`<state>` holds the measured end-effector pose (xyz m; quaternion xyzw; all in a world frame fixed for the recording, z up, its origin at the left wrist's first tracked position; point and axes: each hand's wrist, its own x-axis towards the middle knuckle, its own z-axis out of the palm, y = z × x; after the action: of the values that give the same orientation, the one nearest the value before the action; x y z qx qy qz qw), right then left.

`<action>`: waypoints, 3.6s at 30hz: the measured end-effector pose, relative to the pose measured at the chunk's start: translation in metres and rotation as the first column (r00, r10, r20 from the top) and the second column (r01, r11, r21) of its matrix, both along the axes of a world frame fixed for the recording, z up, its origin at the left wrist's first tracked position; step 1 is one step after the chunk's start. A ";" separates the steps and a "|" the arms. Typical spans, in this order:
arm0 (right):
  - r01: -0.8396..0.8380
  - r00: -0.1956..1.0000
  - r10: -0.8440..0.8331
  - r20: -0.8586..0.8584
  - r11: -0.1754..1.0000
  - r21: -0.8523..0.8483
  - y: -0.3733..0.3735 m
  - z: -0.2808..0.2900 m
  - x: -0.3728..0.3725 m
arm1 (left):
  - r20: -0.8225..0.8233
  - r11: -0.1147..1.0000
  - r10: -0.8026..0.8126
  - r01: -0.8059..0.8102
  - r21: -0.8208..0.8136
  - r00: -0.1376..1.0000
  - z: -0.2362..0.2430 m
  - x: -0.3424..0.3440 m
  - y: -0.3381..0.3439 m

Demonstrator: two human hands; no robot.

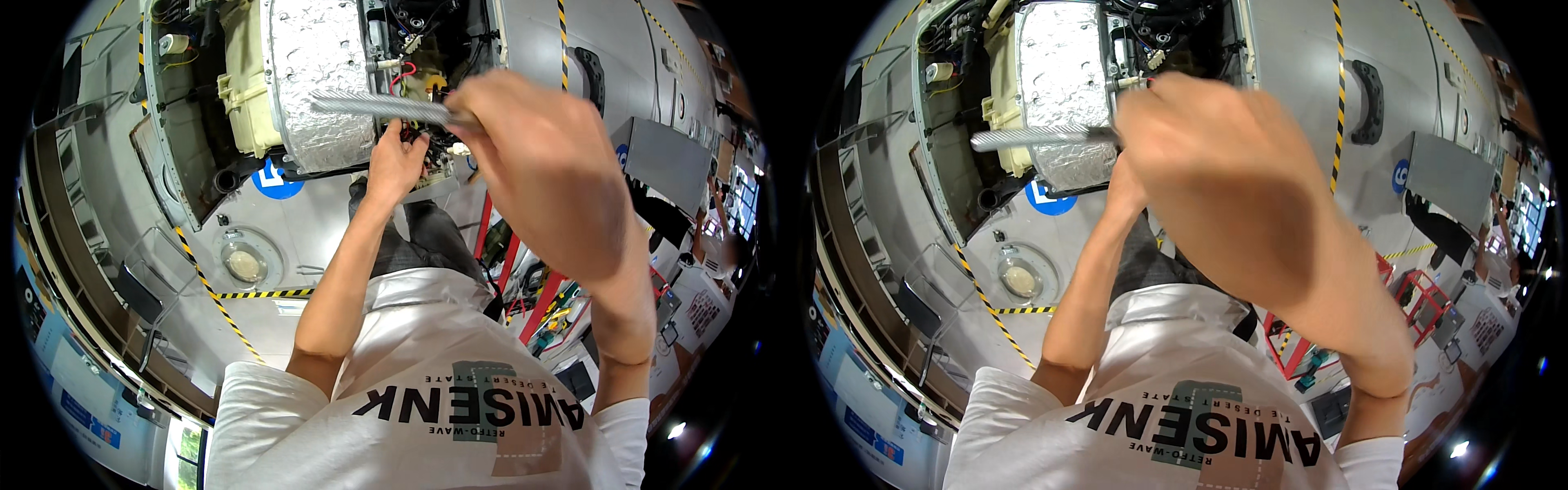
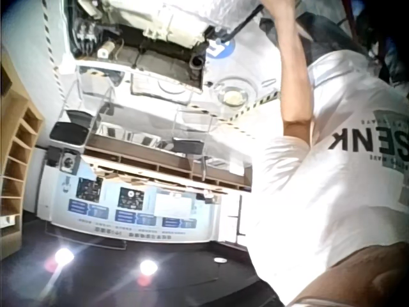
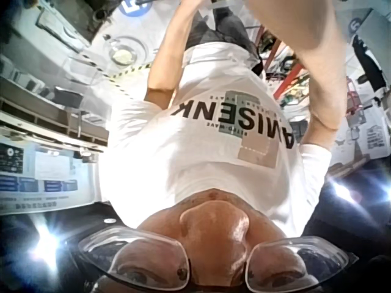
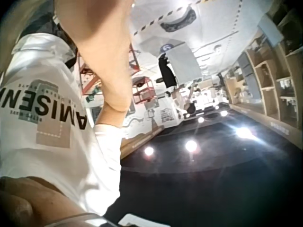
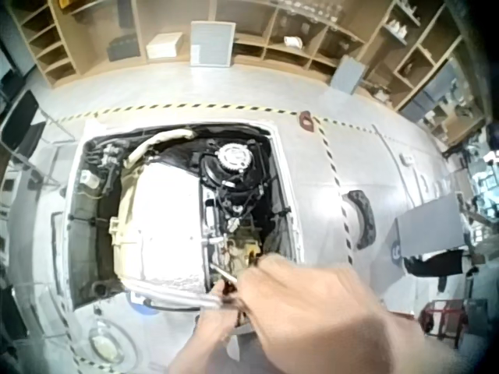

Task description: The person uses a power drill and a screwdriver to remove screws from the internal components of an open washing machine, then handles and inspects a small circular metal part by hand.

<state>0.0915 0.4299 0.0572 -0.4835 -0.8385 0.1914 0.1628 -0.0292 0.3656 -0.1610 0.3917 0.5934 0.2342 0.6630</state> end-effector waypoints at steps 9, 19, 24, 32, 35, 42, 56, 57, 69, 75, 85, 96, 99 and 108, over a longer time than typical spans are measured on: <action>-0.217 0.956 0.206 0.211 0.976 0.032 0.043 0.009 -0.010 | -0.009 0.993 -0.049 0.048 -0.105 0.999 0.013 -0.002 0.002; -0.263 0.904 0.330 0.273 0.931 -0.253 0.056 0.032 -0.006 | -0.151 0.995 0.014 0.002 0.105 0.988 0.005 -0.013 -0.015; 0.100 0.974 -0.035 0.225 0.953 -0.285 0.034 0.113 -0.001 | -0.505 0.837 0.266 0.063 0.543 0.821 0.032 -0.040 -0.002; 0.350 0.934 -0.332 0.134 0.926 -0.142 0.035 0.112 0.052 | -0.838 0.738 0.323 0.437 0.514 0.440 0.005 -0.053 0.040; 0.255 0.961 -0.237 0.145 0.960 -0.119 0.057 0.077 0.056 | -0.850 0.736 0.360 0.444 0.512 0.384 -0.003 -0.052 0.039; 0.143 0.987 -0.138 0.079 0.988 -0.061 0.074 0.021 0.039 | -0.817 0.714 0.410 0.414 0.564 0.406 -0.004 -0.048 0.040; 0.068 0.961 -0.061 0.269 0.998 -0.016 0.092 -0.004 0.010 | -0.799 0.716 0.429 0.380 0.585 0.422 -0.005 -0.047 0.042; 0.077 0.960 -0.072 0.271 0.997 -0.009 0.092 -0.005 0.010 | -0.805 0.722 0.421 0.383 0.577 0.418 -0.005 -0.047 0.042; 0.103 0.963 -0.123 0.240 0.990 0.093 0.084 -0.016 0.005 | -0.811 0.733 0.409 0.380 0.565 0.418 -0.006 -0.047 0.042; 0.180 0.954 -0.161 0.253 0.982 -0.055 0.093 -0.015 -0.004 | -0.807 0.729 0.410 0.379 0.570 0.426 -0.004 -0.047 0.042; -0.053 0.915 0.135 0.381 0.974 -0.219 0.129 -0.006 0.017 | -0.802 0.733 0.413 0.365 0.574 0.432 -0.005 -0.047 0.043; 0.037 0.766 0.080 0.637 0.985 -0.167 0.131 -0.004 -0.016 | -0.800 0.740 0.408 0.353 0.572 0.440 -0.007 -0.046 0.043; -0.036 0.810 0.115 0.575 0.988 -0.147 0.135 -0.008 -0.009 | -0.781 0.729 0.429 0.338 0.596 0.454 -0.007 -0.047 0.043; -0.251 0.859 0.265 0.437 0.964 -0.091 0.141 -0.021 0.025 | -0.384 0.286 0.439 0.279 0.917 0.812 0.128 -0.058 0.119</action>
<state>0.1160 0.5707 0.0362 -0.4004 -0.9073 0.1086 -0.0682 -0.0867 0.4842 -0.0326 0.7245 0.5223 0.4447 0.0678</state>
